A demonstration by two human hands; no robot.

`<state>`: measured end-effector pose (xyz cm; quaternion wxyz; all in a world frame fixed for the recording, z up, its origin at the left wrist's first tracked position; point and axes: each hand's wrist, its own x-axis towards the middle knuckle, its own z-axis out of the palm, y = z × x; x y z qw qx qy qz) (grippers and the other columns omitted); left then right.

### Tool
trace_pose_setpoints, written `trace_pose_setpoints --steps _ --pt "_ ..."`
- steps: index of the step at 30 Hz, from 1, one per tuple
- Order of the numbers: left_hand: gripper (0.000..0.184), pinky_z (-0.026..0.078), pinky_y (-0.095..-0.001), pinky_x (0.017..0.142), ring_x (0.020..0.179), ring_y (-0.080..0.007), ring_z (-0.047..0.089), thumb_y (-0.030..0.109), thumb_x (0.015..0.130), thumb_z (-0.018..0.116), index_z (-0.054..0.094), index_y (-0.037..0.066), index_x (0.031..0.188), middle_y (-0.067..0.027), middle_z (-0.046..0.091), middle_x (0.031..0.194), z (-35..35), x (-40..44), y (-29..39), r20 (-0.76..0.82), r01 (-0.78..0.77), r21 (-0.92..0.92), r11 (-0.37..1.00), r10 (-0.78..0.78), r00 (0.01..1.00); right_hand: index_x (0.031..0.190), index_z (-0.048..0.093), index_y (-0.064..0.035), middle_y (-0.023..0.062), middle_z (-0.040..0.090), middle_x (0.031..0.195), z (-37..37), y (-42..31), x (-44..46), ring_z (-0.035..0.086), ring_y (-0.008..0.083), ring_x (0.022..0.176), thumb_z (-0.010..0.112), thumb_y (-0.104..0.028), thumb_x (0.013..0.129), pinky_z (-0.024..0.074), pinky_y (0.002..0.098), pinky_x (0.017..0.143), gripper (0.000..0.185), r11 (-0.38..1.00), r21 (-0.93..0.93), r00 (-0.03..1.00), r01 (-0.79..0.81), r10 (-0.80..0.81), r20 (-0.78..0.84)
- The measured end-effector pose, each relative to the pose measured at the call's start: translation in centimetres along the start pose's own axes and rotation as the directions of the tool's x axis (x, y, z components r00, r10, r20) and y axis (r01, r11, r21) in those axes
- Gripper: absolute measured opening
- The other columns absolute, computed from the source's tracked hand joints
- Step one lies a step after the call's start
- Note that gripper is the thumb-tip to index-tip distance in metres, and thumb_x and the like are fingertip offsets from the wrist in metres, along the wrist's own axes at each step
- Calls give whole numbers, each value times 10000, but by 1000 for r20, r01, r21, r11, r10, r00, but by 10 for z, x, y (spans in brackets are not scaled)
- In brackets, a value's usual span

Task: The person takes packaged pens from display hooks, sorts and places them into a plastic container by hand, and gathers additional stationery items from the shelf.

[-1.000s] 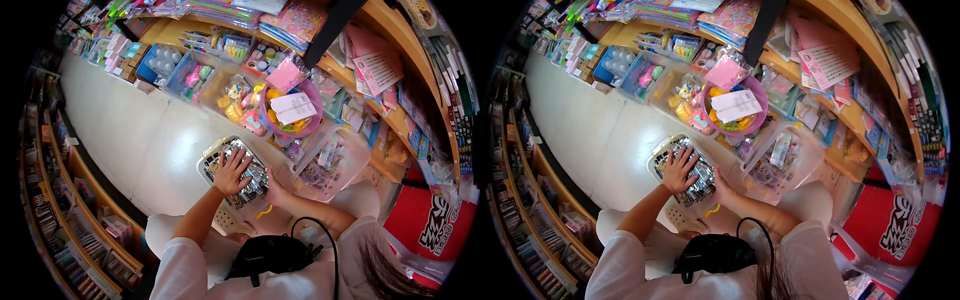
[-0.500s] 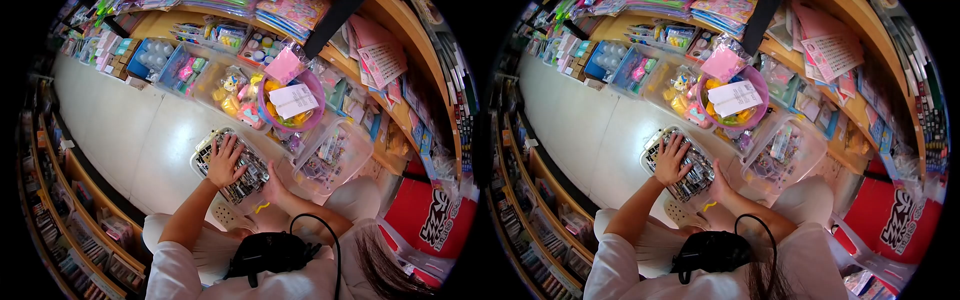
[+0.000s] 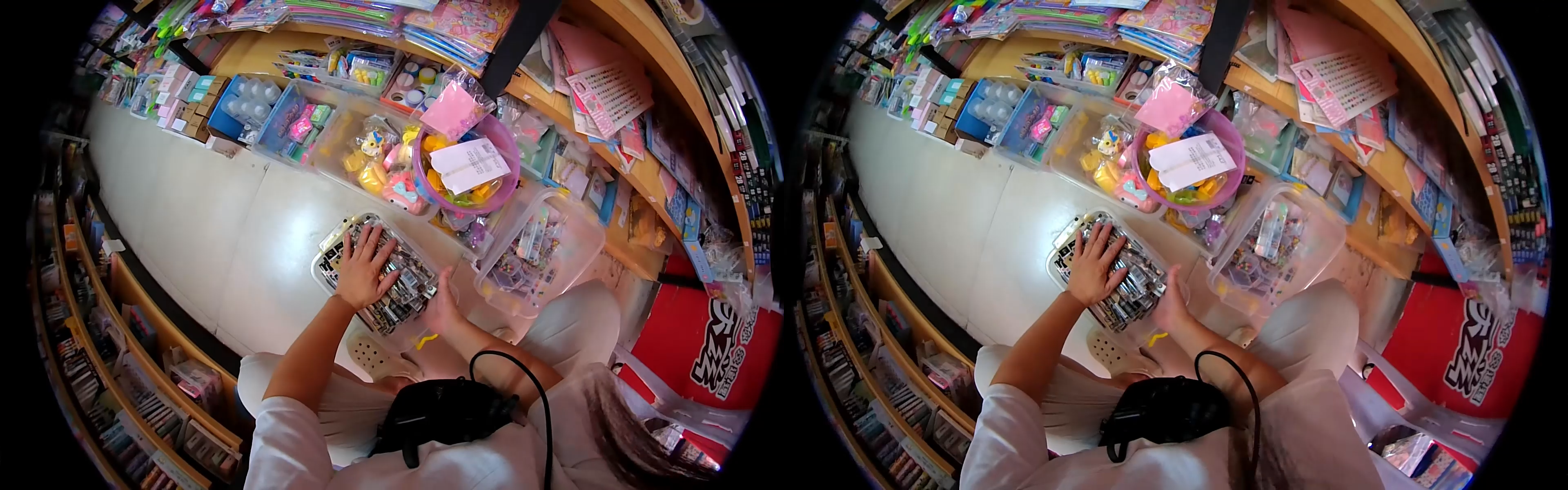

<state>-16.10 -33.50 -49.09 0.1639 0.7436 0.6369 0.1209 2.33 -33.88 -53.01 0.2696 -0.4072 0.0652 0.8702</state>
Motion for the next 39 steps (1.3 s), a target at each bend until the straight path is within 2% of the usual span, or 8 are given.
trace_pose_setpoints --steps 6,10,11,14,18,27,31,39 --pt "540 101 -535 1061 1316 -336 218 374 805 537 439 132 1277 -153 280 1403 3 -1 -8 -2 -22 -53 998 22 1000 1347 334 -157 73 357 1376 -2 17 -7 307 296 1270 271 -826 677 192 513 1038 949 999 47 1000 -10 9 16" --pt "545 137 -524 1058 1311 -329 231 376 802 542 436 125 1274 -144 294 1397 4 -3 -8 -2 -20 -52 998 19 1000 1358 314 -183 70 356 1376 -21 28 -14 207 271 1309 310 -659 834 61 464 1066 709 987 -63 945 -146 121 -305" --pt "544 140 -520 1058 1309 -323 236 385 802 543 441 127 1270 -140 302 1393 3 -2 -7 -10 -29 -32 999 29 1000 1323 379 -182 67 386 1357 -20 39 -5 199 263 1310 319 -539 879 26 457 1065 573 1000 27 917 -4 15 -398" --pt "544 139 -523 1057 1309 -313 243 385 796 550 447 131 1266 -137 309 1389 4 -2 -3 -18 -51 -17 999 51 999 1265 457 -191 65 403 1348 -4 32 2 163 239 1330 295 -485 891 -5 451 1064 503 994 29 883 -107 108 -456" --pt "547 129 -536 1055 1314 -312 235 374 799 543 428 135 1278 -140 294 1397 1 -6 -4 15 -88 -25 996 88 996 1135 554 -117 60 583 1134 -47 44 53 566 264 1006 264 -474 897 424 451 905 518 964 261 976 57 1 -217" --pt "535 106 -528 1061 1303 -339 247 340 774 561 461 114 1248 -161 316 1380 4 -9 -3 -4 -75 -88 993 75 997 1166 531 -80 103 574 1135 -15 27 24 549 261 1031 236 -403 918 405 436 940 503 980 198 958 -36 90 -272" --pt "533 115 -523 1061 1301 -341 250 348 778 562 463 116 1247 -159 320 1378 5 -9 -10 8 -51 -85 995 52 999 1075 578 -86 70 609 1055 -43 37 52 566 231 964 292 -457 908 428 392 896 497 996 25 882 84 -63 -466" --pt "557 119 -552 1043 1303 -348 224 368 816 507 403 92 1288 -165 271 1401 19 -10 -10 -97 183 25 983 -180 979 1085 547 -54 97 613 989 1 -13 69 591 232 862 335 -469 900 480 382 777 502 992 -65 930 105 -121 -347"
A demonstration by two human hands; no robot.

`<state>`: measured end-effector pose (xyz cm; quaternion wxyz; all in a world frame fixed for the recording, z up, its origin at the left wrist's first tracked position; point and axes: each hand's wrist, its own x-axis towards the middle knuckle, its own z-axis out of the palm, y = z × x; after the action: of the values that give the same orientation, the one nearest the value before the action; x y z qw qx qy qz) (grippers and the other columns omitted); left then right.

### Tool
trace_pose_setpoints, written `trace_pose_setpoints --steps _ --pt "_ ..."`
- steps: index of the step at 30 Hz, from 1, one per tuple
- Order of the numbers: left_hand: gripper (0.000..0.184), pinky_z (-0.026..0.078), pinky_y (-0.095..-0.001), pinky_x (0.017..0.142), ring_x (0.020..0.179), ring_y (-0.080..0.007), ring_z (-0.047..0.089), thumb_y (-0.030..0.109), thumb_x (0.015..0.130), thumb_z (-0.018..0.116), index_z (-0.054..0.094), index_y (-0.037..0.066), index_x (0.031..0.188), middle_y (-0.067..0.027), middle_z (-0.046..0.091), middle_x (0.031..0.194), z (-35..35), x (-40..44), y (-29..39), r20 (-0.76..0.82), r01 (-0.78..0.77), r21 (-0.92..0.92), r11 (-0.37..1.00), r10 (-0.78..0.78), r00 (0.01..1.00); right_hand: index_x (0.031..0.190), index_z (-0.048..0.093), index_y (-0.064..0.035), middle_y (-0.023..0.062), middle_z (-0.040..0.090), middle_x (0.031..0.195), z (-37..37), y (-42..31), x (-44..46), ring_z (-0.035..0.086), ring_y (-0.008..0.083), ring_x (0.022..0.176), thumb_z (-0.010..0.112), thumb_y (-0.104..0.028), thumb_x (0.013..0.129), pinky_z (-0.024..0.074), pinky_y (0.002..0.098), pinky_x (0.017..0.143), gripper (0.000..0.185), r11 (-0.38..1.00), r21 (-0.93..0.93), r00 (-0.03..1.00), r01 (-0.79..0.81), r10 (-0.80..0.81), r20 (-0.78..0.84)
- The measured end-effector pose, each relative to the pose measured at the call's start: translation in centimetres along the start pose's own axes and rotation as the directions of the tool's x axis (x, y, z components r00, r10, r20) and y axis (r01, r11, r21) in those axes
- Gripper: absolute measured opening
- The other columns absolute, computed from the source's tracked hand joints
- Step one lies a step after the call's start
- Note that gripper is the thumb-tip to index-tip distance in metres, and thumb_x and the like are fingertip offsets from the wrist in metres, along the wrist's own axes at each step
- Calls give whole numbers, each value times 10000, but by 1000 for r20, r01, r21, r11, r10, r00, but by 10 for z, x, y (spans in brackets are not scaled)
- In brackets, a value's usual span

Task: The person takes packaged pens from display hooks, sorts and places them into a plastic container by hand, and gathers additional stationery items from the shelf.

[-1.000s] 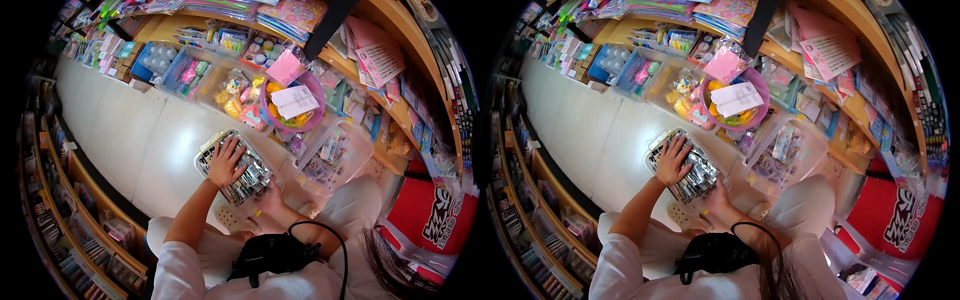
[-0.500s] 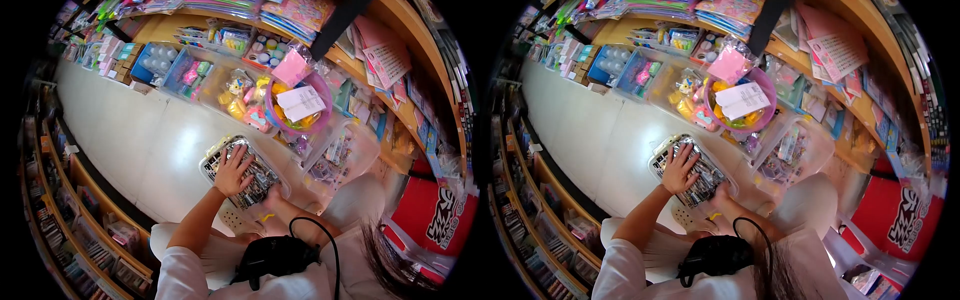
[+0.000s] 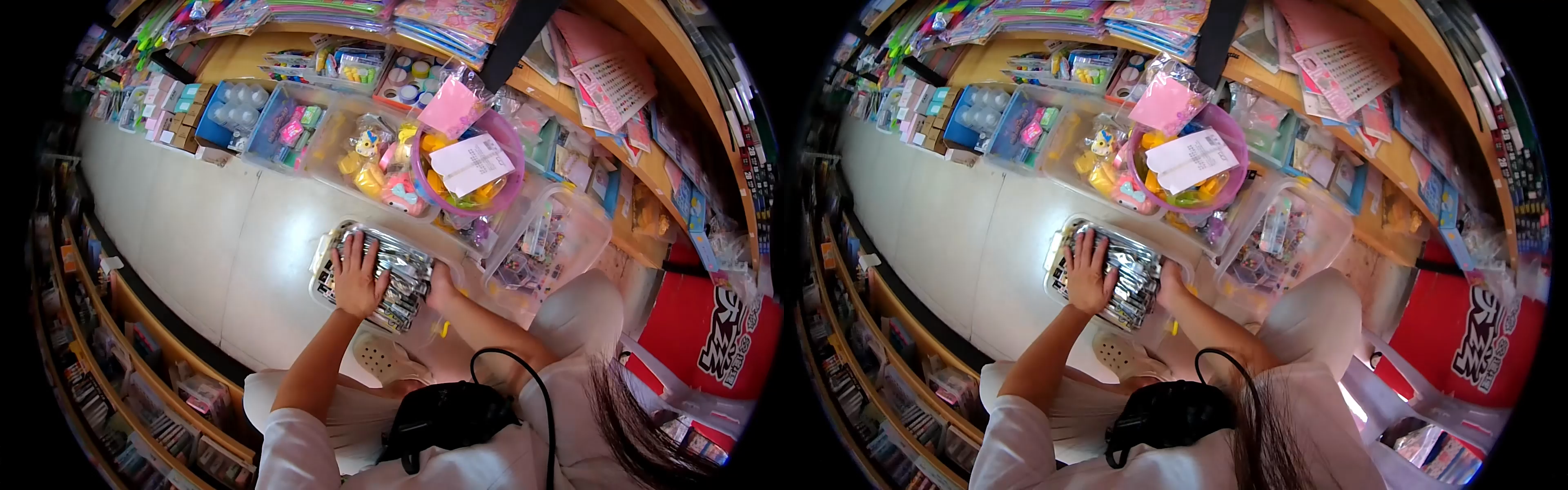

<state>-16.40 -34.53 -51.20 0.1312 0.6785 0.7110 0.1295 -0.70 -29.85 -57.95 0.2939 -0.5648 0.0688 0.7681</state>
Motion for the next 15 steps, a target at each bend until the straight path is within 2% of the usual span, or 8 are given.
trace_pose_setpoints --steps 1,2,5,6,9,11,13,15 --pt "562 114 -555 1042 1305 -356 217 362 818 503 392 86 1295 -165 266 1404 1 0 0 -25 62 -13 998 -62 998 1081 547 -54 96 614 977 10 -7 1 592 235 847 338 -472 899 481 386 772 501 998 -68 1000 -2 1 -18" --pt "570 105 -556 1043 1307 -367 205 357 821 500 374 89 1308 -169 258 1407 3 1 -1 -36 102 -25 994 -103 994 1064 551 -63 90 619 942 13 -12 8 592 231 824 339 -479 896 481 386 765 497 993 -81 996 -88 86 -33" --pt "576 92 -548 1049 1310 -367 197 353 823 500 360 89 1316 -169 253 1410 4 -1 1 -44 146 -38 989 -147 988 1093 544 -72 85 617 959 18 -10 1 592 232 834 310 -534 895 478 386 767 555 985 -125 987 -121 105 -125" --pt "578 90 -547 1050 1310 -366 196 354 824 498 358 88 1317 -170 252 1410 3 -2 2 -43 147 -29 989 -148 988 1141 528 -78 87 614 1015 12 2 -2 595 238 869 250 -590 888 475 389 791 635 985 -129 986 -119 102 -128" --pt "582 84 -544 1052 1312 -366 190 356 827 495 350 85 1321 -172 248 1411 6 -3 5 -43 137 -2 991 -137 990 1197 499 -77 93 593 1112 11 9 -31 590 254 952 181 -618 884 465 388 853 702 971 71 974 -227 225 35" --pt "583 82 -544 1052 1314 -364 185 355 830 492 344 83 1324 -175 242 1413 8 -2 4 -35 127 32 991 -126 991 1179 513 -83 93 597 1101 5 15 -18 589 266 957 176 -613 885 466 408 851 693 970 76 971 -230 223 91" --pt "591 81 -552 1047 1317 -370 173 355 834 487 327 80 1333 -180 236 1415 11 -2 2 -28 116 25 993 -116 993 1164 523 -87 85 602 1085 2 21 -8 593 256 944 180 -607 889 468 393 845 680 966 68 967 -251 247 63" --pt "596 80 -556 1046 1319 -373 166 357 837 485 318 81 1338 -182 233 1415 13 -4 -1 -42 96 22 995 -95 995 1162 524 -96 78 610 1064 20 4 -43 598 242 924 186 -601 893 468 374 838 665 971 -76 970 -226 217 -113"
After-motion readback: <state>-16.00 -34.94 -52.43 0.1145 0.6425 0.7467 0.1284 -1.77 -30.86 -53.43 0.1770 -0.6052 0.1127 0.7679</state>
